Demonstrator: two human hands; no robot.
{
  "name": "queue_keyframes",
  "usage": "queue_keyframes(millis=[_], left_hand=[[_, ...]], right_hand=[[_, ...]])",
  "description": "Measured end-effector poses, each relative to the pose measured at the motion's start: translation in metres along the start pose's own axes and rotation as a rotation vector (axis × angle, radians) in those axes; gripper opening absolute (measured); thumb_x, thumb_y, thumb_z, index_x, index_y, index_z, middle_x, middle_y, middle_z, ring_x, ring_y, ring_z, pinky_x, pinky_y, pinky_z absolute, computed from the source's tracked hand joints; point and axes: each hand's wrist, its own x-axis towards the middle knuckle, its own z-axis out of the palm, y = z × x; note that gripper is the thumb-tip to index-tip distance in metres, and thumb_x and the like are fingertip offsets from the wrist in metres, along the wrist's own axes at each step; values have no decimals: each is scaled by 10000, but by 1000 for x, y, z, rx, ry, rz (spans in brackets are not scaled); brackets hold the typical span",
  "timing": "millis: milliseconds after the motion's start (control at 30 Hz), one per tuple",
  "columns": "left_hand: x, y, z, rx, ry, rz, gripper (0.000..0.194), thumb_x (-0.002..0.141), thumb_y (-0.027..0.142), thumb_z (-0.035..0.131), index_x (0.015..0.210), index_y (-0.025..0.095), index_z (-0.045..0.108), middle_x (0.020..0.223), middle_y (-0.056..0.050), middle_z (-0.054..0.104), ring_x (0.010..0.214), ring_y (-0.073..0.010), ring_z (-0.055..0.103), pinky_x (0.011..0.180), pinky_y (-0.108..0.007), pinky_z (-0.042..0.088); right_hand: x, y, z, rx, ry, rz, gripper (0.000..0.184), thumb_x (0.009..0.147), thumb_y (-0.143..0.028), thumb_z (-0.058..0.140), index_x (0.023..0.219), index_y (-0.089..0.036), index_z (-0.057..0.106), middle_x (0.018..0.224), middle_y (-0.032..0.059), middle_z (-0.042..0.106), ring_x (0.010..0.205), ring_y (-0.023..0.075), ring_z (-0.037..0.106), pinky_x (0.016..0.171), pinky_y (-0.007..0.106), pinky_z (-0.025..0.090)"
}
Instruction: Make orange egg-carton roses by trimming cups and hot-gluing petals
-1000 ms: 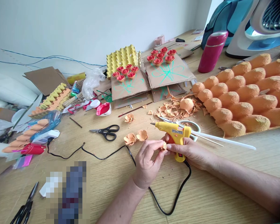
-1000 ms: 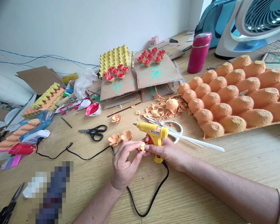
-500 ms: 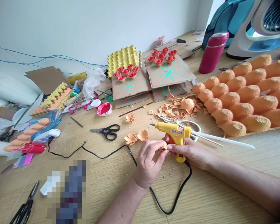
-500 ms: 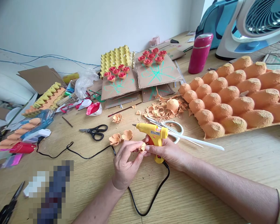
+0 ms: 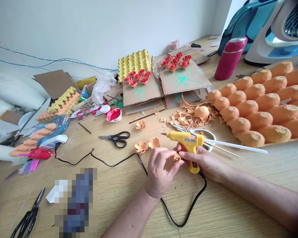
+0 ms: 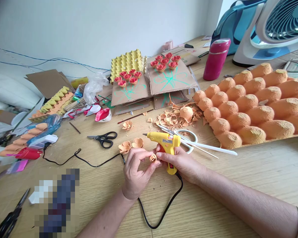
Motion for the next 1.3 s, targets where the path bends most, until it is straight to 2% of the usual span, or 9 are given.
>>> queue_keyframes(millis=[400, 633, 833, 1033, 1133, 1300], left_hand=[[1, 0, -1, -19, -8, -33, 203, 874, 343, 727, 962, 195, 620, 845, -25, 614, 776, -155, 613, 712, -286, 532], [1, 3, -2, -77, -27, -10, 192, 874, 309, 730, 993, 203, 622, 857, -29, 652, 806, -167, 630, 721, -295, 544], [-2, 3, 0, -143, -35, 10, 194, 877, 269, 727, 1024, 202, 621, 859, -30, 651, 815, -164, 629, 738, -291, 562], [-4, 3, 3, -183, -17, -5, 225, 901, 365, 688, 1023, 186, 625, 857, -40, 638, 796, -159, 626, 718, -285, 568], [-4, 4, 3, -204, -28, -22, 224, 911, 391, 669, 1014, 195, 632, 836, -37, 656, 784, -166, 628, 714, -300, 571], [-3, 6, 1, -248, -19, -26, 215, 906, 387, 676, 1005, 199, 638, 810, -35, 671, 774, -168, 623, 695, -293, 571]], right_hand=[[-3, -7, 7, 2, 23, 25, 434, 624, -463, 896, 869, -189, 665, 791, -6, 646, 677, 123, 527, 610, 250, 377], [-5, -5, 5, -52, 20, 16, 396, 702, -500, 840, 868, -192, 653, 722, -16, 604, 602, 111, 438, 542, 246, 309], [-6, -4, 5, -12, 15, 16, 394, 688, -461, 864, 875, -195, 642, 775, -3, 600, 674, 123, 480, 609, 238, 379], [-9, 3, -2, -94, 25, 39, 354, 757, -495, 805, 906, -199, 680, 775, 1, 562, 679, 131, 439, 603, 242, 368], [-9, 6, -6, -113, -13, 46, 311, 794, -493, 773, 872, -203, 691, 772, 9, 557, 706, 147, 454, 628, 254, 386], [-12, 5, -3, -77, -9, 55, 291, 769, -484, 795, 846, -221, 698, 785, 14, 580, 719, 157, 468, 642, 257, 409]])
